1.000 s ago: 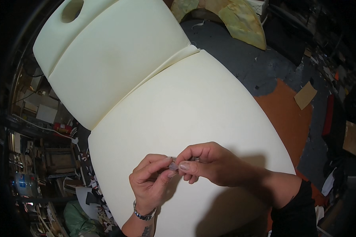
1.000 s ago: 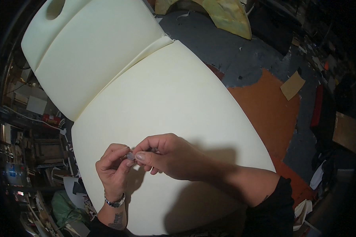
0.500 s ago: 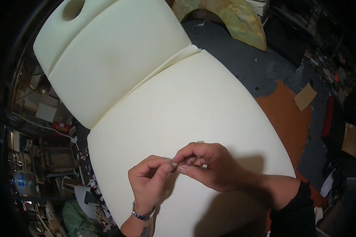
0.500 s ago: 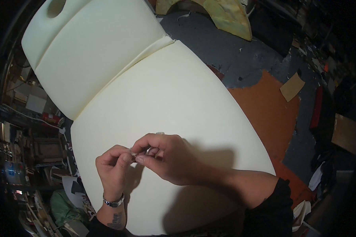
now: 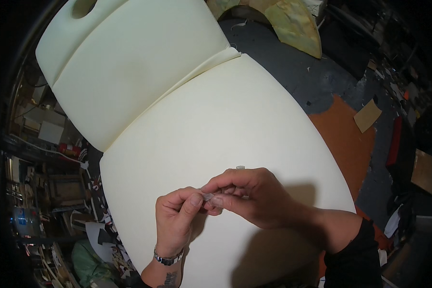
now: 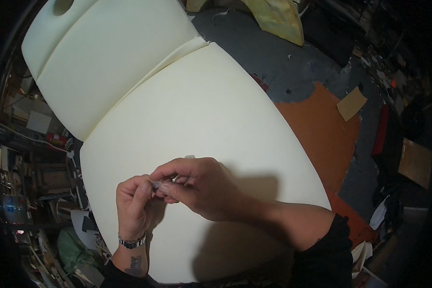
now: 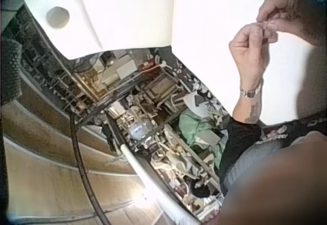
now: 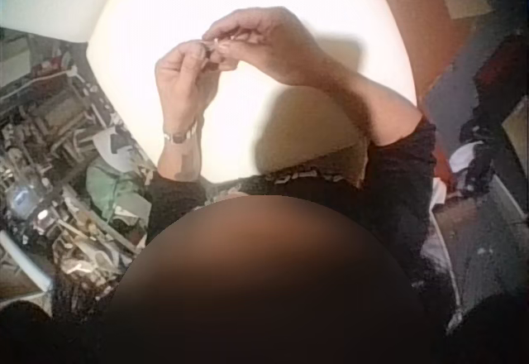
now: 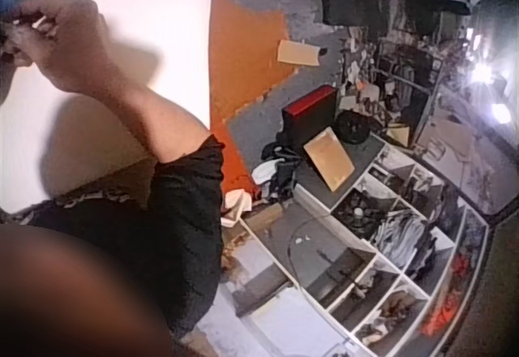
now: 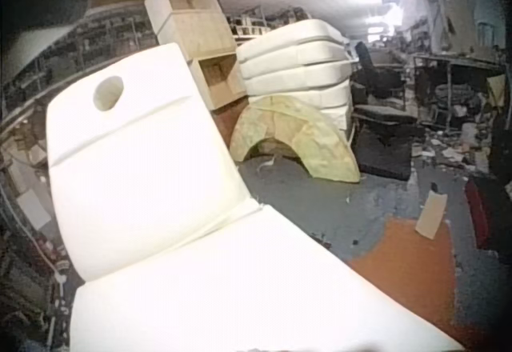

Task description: The person applies a transparent protective film to the camera module area of a smartphone. They use scissors to trim the film, then smooth it over the camera lenses, and finally place the phone on a nearby surface.

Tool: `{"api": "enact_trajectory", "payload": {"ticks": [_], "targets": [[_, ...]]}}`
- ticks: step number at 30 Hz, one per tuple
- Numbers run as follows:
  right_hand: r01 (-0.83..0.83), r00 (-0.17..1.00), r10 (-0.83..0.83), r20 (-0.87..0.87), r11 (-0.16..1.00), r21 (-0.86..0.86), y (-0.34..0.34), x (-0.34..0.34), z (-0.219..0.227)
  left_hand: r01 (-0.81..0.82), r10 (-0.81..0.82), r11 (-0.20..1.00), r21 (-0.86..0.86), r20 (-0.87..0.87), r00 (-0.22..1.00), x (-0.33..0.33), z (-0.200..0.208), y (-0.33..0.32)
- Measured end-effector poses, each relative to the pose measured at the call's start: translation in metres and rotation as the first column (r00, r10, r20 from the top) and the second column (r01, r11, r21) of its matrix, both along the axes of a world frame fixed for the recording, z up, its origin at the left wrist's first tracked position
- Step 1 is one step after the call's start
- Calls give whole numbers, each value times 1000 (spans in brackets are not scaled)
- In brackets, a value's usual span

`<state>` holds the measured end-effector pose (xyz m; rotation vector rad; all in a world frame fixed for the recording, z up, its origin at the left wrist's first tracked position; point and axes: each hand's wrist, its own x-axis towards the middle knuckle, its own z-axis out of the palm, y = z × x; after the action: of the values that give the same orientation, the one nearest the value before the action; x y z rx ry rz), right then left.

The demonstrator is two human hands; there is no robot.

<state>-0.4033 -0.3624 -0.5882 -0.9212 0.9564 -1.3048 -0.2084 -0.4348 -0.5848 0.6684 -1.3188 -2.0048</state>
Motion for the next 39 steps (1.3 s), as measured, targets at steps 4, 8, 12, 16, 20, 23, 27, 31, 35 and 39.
{"api": "enact_trajectory", "payload": {"ticks": [4,8,12,16,20,23,27,31,35,39], "targets": [[-37,999,36,15,999,31,0,-1,0,-6,6,1000,10,-19,1000,0,-1,1],[-44,999,44,0,999,13,0,-2,1,2,-2,1000,11,-42,999,-1,-1,1],[-66,997,65,46,998,19,1,-3,1,9,-7,999,49,-49,999,0,-1,1],[-74,995,73,66,997,15,1,-3,1,6,-3,999,46,-54,999,1,-3,1],[-65,994,63,90,998,17,1,-3,1,-34,40,997,63,-90,995,1,-3,1],[-60,994,59,90,998,10,1,-3,1,-121,122,993,12,-30,992,1,0,3],[-44,998,45,48,999,-21,0,-3,1,-68,66,983,-171,-18,998,1,-2,1],[-32,998,34,55,999,-37,1,-3,0,-27,13,977,-214,-68,998,2,-4,-2],[-26,999,27,22,999,-44,2,-3,-2,-30,11,975,-220,-91,996,2,-7,-2],[-25,999,26,23,998,-53,2,-2,-3,-26,6,975,-221,-90,996,1,-6,-2]]}}
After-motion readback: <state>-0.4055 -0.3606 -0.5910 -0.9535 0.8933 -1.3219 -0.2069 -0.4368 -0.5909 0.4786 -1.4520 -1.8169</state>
